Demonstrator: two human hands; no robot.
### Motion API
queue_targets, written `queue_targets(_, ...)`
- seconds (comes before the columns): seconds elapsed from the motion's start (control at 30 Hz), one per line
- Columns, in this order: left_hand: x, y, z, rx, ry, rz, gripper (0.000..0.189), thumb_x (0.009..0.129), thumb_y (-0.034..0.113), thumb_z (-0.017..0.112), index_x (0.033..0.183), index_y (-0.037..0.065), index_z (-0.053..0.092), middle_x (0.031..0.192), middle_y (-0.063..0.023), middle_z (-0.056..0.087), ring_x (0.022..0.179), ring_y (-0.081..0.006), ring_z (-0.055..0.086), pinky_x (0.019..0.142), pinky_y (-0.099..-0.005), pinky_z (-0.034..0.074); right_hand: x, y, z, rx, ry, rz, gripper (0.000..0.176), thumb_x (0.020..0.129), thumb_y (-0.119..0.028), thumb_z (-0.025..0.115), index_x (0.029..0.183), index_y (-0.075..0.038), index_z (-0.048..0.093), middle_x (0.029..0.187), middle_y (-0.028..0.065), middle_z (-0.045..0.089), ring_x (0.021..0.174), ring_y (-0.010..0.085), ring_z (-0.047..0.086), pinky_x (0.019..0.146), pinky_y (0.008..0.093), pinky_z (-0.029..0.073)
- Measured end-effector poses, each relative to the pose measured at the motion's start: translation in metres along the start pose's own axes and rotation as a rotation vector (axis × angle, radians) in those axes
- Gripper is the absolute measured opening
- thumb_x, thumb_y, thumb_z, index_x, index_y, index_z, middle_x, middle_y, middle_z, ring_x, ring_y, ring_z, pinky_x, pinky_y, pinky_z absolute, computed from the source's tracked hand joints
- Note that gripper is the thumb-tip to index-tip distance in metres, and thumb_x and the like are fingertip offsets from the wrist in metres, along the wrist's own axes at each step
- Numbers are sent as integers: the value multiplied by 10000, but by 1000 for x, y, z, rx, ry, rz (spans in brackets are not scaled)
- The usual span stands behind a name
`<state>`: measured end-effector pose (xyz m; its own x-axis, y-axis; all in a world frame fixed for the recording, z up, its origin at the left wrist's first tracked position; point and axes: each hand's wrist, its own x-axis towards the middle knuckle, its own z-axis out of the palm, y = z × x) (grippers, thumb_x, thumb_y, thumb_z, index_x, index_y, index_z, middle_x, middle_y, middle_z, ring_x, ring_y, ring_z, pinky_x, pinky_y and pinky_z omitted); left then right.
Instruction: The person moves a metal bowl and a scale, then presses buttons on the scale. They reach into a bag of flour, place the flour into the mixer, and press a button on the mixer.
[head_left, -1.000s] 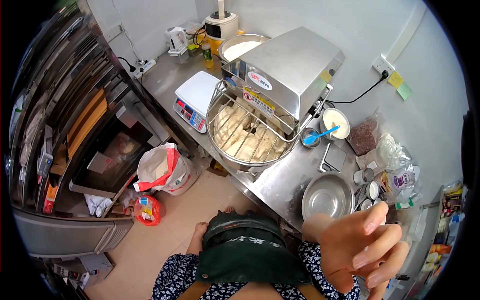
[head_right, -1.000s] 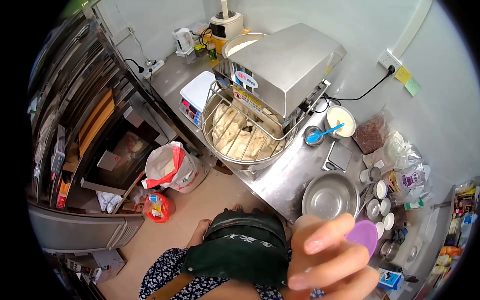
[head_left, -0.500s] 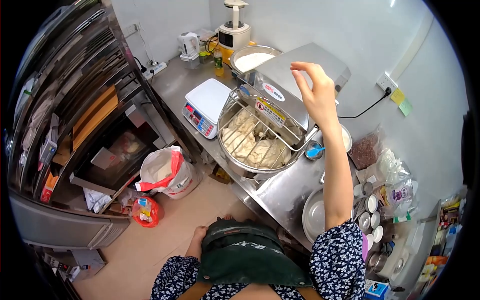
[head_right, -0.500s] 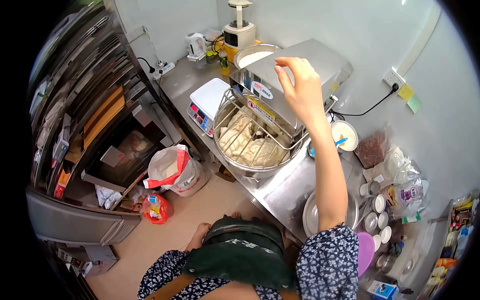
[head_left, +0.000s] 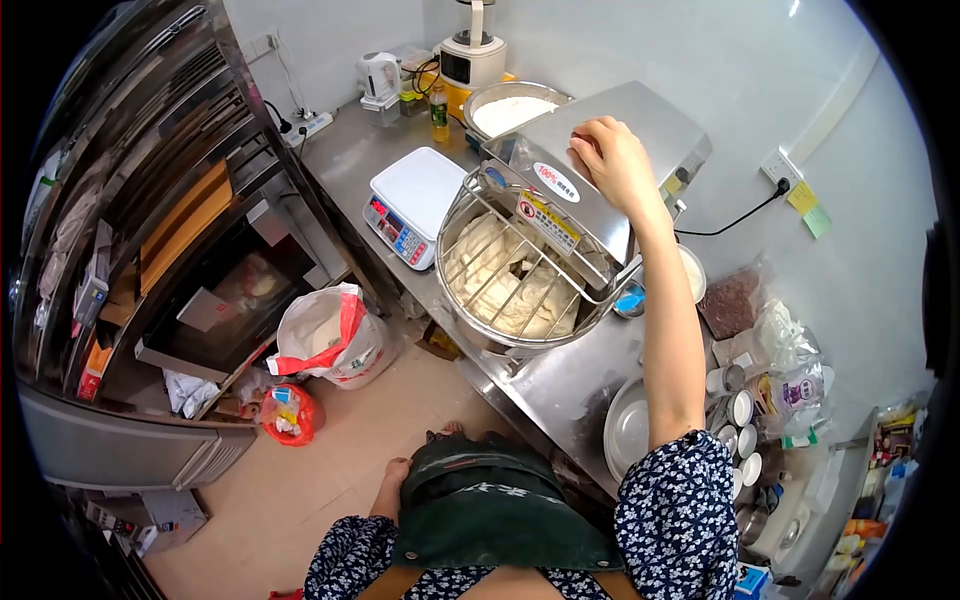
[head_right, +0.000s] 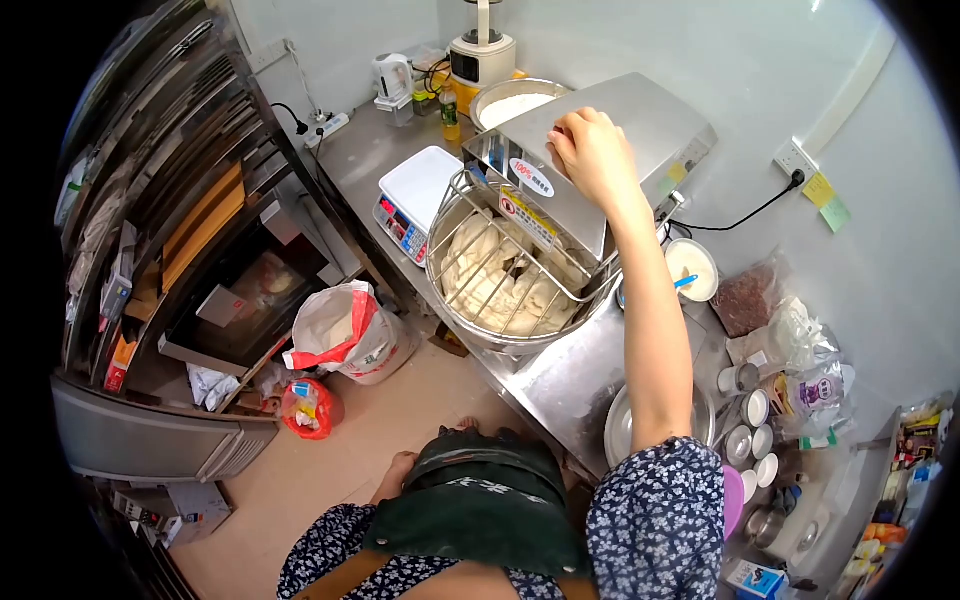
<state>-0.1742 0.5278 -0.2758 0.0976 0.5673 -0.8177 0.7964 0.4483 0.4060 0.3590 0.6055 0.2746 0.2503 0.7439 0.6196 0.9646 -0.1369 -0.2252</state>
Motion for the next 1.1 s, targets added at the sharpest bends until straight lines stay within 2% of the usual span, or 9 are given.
queue_targets(0.47,29,5,8,47,14,74,357,739,287,580,983,29,619,1013,-179,592,985,-276,551,871,-313,404,-2,0,-2,56,-12,15,196,783,-202,525,832,-29,604,852,118,569,843,295,521,752,373,422)
queue_targets(0.83,37,-16,10,61,7,80,367,728,323,577,970,53,633,1015,-167,593,994,-274,548,887,-313,399,-1,3,0,82,7,-2,190,765,-196,555,837,-28,607,858,121,572,827,291,527,745,372,427)
queue_targets(1.1,31,-15,9,21,21,71,344,717,299,594,954,54,640,993,-164,603,975,-265,560,873,-306,407,-2,2,-1,90,1,11,184,760,-197,560,834,-36,609,848,120,571,819,290,527,737,370,428)
